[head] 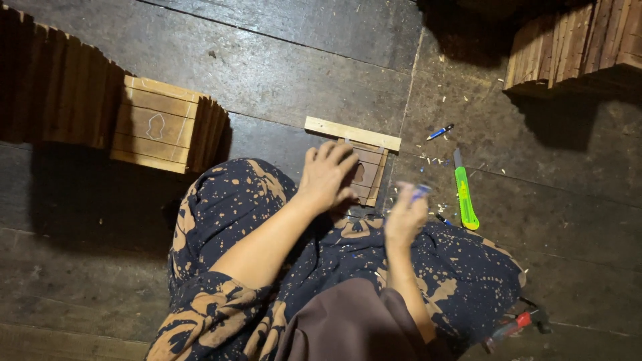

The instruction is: Tracing a decorative shape onto small wooden blocks using a template and a pen in a workshop environment.

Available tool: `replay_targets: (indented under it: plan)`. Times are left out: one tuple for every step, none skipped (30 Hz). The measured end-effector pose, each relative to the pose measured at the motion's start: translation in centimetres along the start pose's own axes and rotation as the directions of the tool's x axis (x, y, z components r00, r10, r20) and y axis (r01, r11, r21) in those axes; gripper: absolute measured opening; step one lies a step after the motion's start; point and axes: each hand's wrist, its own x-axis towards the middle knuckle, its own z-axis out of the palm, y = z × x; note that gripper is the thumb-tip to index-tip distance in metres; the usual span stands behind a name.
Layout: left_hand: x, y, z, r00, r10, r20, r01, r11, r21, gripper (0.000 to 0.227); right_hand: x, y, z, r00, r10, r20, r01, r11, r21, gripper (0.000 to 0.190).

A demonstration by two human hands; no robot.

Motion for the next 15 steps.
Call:
replay_targets:
  plan:
    - [-0.1,0.2,0.2,0.999,0.026,0.038,-0.028,0.998,0.056,0.079,0.7,-1.3,-0.9,0.993,0.116,-0.025,-0.116,0.993,0.006,0.032]
    - [-0.3,0.4,0.5,0.996,0.048,0.076,-0.057,0.992,0.110,0.084,1.4,-2.7,-1.7,0.972,0.228,-0.048,-0.228,0.974,0.014,0.047]
    - [-0.3,0.6,0.3,0.996,0.048,0.077,-0.056,0.993,0.107,0.084,1.9,-2.3,-1.4,0.972,0.228,-0.047,-0.228,0.974,0.011,0.047]
    - [-0.3,0.7,0.0,0.996,0.035,0.082,-0.044,0.992,0.119,0.081,2.5,-1.9,-1.1,0.907,0.417,-0.062,-0.395,0.892,0.220,0.048]
    - [-0.3,0.9,-0.2,0.996,0.021,0.088,-0.033,0.991,0.132,0.079,3.0,-1.6,-0.7,0.808,0.588,-0.033,-0.523,0.742,0.419,0.053]
    - [-0.2,0.9,0.1,0.996,0.020,0.090,-0.032,0.991,0.133,0.079,3.2,-1.0,-0.2,0.807,0.590,-0.032,-0.525,0.741,0.419,0.053]
    - [-0.2,0.9,0.3,0.996,0.003,0.088,-0.016,0.990,0.143,0.078,3.3,-0.5,0.3,0.827,0.563,0.006,-0.476,0.694,0.539,0.039]
    - [-0.1,0.8,0.5,0.996,-0.014,0.084,0.001,0.988,0.153,0.078,3.6,0.0,0.9,0.848,0.529,0.037,-0.422,0.630,0.652,0.026]
    - [0.1,0.9,0.7,0.996,-0.014,0.084,0.001,0.988,0.155,0.078,3.6,-0.5,1.1,0.848,0.529,0.038,-0.422,0.629,0.653,0.026]
    - [0.1,0.9,0.8,0.995,-0.034,0.097,0.019,0.988,0.155,0.079,3.6,-1.1,1.3,0.885,0.463,0.043,-0.381,0.668,0.640,0.019]
    - [0.2,1.0,1.0,0.992,-0.054,0.110,0.036,0.987,0.155,0.079,3.6,-1.7,1.5,0.917,0.395,0.050,-0.337,0.703,0.627,0.016]
    - [0.2,1.0,1.0,0.992,-0.054,0.113,0.036,0.987,0.156,0.079,3.5,-2.0,1.7,0.916,0.398,0.051,-0.339,0.702,0.627,0.016]
    - [0.1,1.0,0.9,0.992,-0.060,0.113,0.043,0.987,0.153,0.080,3.4,-2.3,2.0,0.947,0.321,0.030,-0.273,0.747,0.606,0.013]
    - [0.2,1.0,0.9,0.992,-0.067,0.110,0.050,0.987,0.150,0.080,3.4,-2.7,2.2,0.971,0.240,0.012,-0.201,0.787,0.584,0.010]
    - [0.3,1.0,1.0,0.992,-0.067,0.111,0.050,0.987,0.151,0.080,3.4,-2.5,2.6,0.970,0.241,0.012,-0.202,0.786,0.585,0.010]
